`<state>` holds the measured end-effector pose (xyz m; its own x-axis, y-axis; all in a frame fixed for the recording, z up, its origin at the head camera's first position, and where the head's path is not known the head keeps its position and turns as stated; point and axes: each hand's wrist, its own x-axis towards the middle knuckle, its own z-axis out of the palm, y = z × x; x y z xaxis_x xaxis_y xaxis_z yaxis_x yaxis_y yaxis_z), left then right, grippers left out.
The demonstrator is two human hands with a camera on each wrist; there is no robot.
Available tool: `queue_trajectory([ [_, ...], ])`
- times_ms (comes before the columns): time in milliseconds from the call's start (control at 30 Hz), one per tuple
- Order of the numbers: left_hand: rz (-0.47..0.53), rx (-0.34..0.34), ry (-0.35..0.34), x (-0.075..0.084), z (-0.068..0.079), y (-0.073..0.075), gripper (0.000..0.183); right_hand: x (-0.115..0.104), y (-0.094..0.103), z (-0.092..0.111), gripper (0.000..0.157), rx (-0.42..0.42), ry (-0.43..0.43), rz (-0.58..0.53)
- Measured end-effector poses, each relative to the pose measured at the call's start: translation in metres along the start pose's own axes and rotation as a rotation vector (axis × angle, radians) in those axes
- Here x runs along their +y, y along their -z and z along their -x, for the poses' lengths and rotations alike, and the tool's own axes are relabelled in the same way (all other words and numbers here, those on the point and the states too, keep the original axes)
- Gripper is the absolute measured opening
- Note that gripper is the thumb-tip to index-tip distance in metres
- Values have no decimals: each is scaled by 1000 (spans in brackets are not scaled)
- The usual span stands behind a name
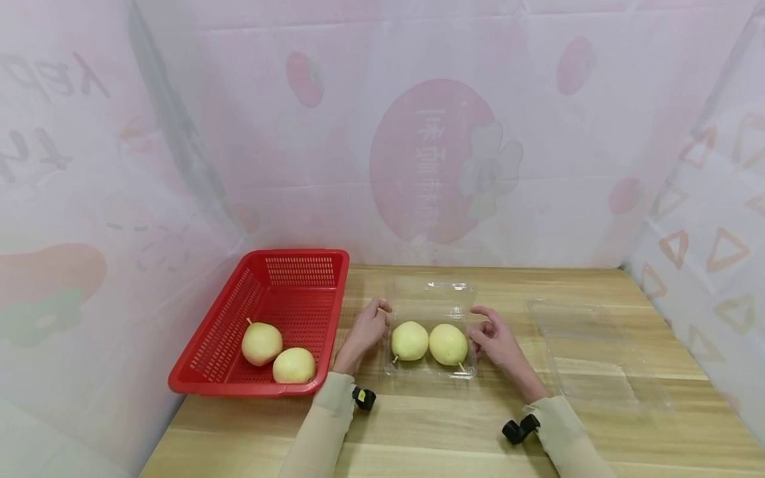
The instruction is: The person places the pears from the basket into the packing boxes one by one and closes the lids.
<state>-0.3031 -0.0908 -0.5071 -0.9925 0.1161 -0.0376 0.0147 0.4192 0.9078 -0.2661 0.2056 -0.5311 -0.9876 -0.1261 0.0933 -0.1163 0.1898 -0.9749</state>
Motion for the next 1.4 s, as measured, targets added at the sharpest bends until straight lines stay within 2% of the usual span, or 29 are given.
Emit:
queue_trajectory([
  [100,9,12,17,1,0,0,29,-1,0,0,48,-3,1,-4],
  [233,34,3,49,1,1,2,47,-10,-1,4,46,-8,-4,-21],
  [400,56,7,58,1,0,3,61,-3,-1,0,42,14,-2,-19],
  [500,46,15,36,1,2,3,60,-2,-1,0,41,19,-1,-14],
  [733,-5,21,15,2,5,4,35,-3,-1,2,39,7,17,-23],
  [833,-19,15,-3,1,4,4,32,-3,0,1,36,-3,25,-26],
  [1000,-22,9,-36,-1,4,4,30,-1,2,1,31,4,-48,-57],
  [1133,-33,8,-55,-2,3,2,29,-3,5,1,35,-5,-98,-94],
  [1300,-63,17,-98,-2,1,-1,25,-5,7,0,44,-1,-112,-120],
  [1400,-80,32,-111,-2,1,-3,21,-4,8,0,44,7,-110,-65],
])
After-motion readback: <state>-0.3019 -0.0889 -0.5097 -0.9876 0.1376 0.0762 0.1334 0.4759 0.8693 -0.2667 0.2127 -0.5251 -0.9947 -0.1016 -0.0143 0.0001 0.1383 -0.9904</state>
